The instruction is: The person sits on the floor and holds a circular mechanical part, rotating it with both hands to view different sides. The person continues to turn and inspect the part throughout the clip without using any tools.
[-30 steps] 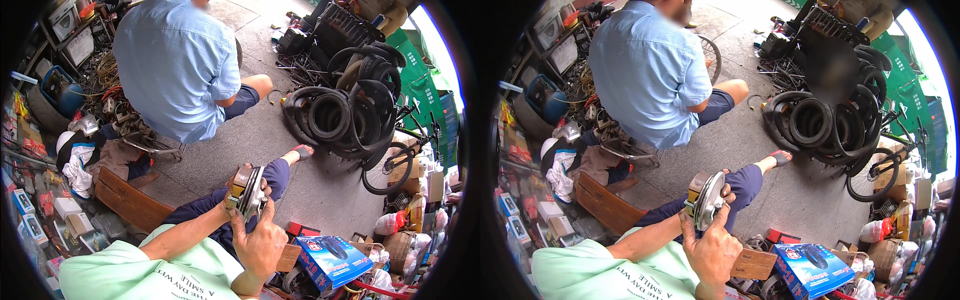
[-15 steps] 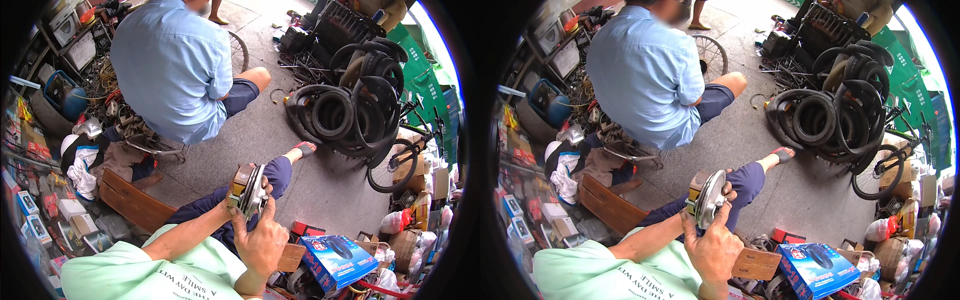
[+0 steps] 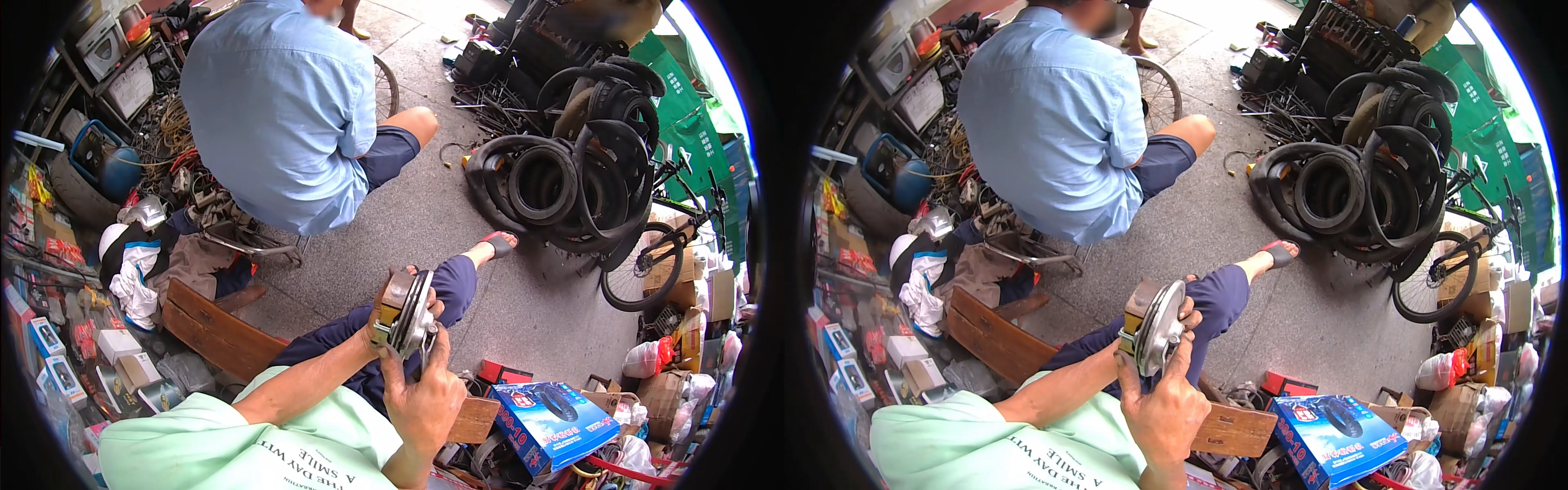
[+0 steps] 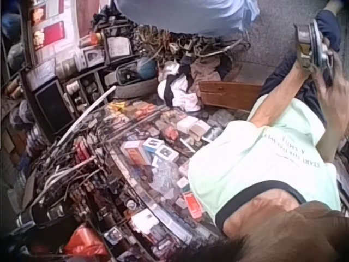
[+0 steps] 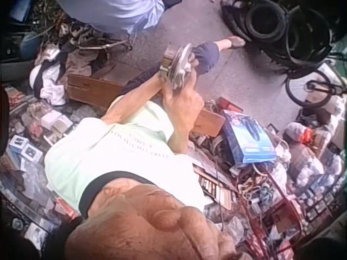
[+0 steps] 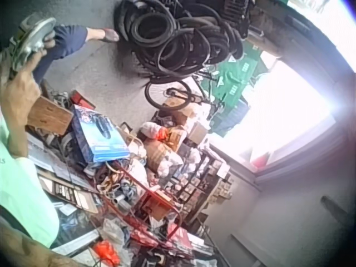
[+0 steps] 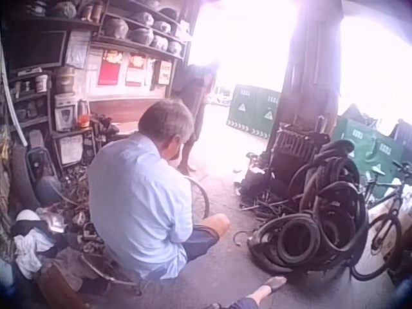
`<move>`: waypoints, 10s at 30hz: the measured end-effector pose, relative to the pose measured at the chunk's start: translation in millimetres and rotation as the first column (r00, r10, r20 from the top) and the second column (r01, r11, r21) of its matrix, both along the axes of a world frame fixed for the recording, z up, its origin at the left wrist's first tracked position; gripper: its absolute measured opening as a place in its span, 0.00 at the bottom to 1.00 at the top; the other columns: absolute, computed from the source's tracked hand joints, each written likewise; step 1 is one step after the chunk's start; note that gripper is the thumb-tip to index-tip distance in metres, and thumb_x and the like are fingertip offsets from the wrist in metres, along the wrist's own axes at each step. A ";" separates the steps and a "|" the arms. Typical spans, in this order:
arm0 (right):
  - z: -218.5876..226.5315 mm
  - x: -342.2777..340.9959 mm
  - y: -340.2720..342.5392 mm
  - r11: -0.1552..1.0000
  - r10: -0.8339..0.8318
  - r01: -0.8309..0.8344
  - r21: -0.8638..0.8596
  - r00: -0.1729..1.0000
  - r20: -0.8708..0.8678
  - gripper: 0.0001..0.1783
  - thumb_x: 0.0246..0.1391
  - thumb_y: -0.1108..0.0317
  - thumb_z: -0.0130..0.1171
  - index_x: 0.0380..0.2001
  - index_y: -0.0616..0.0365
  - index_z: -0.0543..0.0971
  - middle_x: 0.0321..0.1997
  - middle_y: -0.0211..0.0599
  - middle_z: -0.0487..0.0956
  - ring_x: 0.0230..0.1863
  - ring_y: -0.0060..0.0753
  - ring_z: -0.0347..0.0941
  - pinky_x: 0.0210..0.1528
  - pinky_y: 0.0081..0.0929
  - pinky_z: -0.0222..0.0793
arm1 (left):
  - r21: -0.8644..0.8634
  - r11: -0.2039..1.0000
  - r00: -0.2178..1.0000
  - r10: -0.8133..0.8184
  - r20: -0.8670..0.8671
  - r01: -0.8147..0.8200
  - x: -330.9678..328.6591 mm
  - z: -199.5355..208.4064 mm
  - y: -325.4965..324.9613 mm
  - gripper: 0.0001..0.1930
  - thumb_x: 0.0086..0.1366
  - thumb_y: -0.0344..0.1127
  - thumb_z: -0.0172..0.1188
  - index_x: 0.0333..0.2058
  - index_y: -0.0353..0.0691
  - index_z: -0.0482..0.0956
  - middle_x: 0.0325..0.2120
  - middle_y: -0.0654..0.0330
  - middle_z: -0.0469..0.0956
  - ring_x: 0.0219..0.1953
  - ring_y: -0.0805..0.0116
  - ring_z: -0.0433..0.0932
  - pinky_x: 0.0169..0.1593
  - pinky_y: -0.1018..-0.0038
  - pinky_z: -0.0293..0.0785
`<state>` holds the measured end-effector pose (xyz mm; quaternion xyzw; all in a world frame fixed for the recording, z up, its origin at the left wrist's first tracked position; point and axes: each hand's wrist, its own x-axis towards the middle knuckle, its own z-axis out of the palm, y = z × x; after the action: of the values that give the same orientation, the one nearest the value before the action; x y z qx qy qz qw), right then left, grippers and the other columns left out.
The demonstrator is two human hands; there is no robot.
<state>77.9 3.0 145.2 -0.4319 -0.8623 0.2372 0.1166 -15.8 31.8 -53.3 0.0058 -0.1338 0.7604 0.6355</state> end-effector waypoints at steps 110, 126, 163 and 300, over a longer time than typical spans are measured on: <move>-72.9 -13.8 10.3 0.954 -0.211 -0.002 -0.300 0.707 -0.675 0.24 0.69 0.54 0.45 0.56 0.63 0.73 0.49 0.35 0.79 0.48 0.21 0.72 0.54 0.23 0.67 | -0.063 0.968 0.929 -0.213 0.302 0.242 2.6 -4.0 -39.9 0.29 0.61 0.65 0.55 0.53 0.52 0.73 0.47 0.60 0.78 0.47 0.60 0.79 0.52 0.59 0.77; -52.9 -17.2 7.9 0.921 -0.289 0.065 -0.384 0.774 -0.563 0.24 0.70 0.53 0.43 0.54 0.62 0.74 0.39 0.31 0.78 0.38 0.17 0.70 0.42 0.17 0.68 | -0.122 0.972 0.939 -0.157 0.306 0.202 1.0 11.3 -36.0 0.25 0.65 0.58 0.54 0.55 0.51 0.72 0.48 0.60 0.78 0.48 0.61 0.79 0.50 0.61 0.80; -29.1 94.4 0.2 0.469 -0.528 0.010 -0.883 0.805 -0.271 0.28 0.63 0.52 0.55 0.53 0.66 0.67 0.16 0.27 0.69 0.10 0.13 0.55 0.10 0.15 0.48 | -0.284 0.910 0.915 -0.360 -0.182 0.302 14.0 17.6 -40.9 0.16 0.65 0.46 0.61 0.43 0.39 0.80 0.39 0.58 0.83 0.40 0.67 0.82 0.47 0.67 0.81; -47.6 45.1 -23.1 0.971 -0.227 0.180 -0.159 0.899 -0.373 0.51 0.55 0.37 0.54 0.54 0.86 0.59 0.20 0.56 0.77 0.22 0.55 0.78 0.24 0.44 0.75 | -0.392 0.914 0.915 -0.066 -0.398 -0.104 74.4 92.5 -74.5 0.33 0.72 0.52 0.39 0.69 0.46 0.44 0.70 0.52 0.44 0.70 0.49 0.47 0.70 0.58 0.41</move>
<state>123.0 -20.2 97.7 -0.4703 -0.7562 0.3561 0.2833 58.5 -42.7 39.2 0.0318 0.1607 0.7600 0.6289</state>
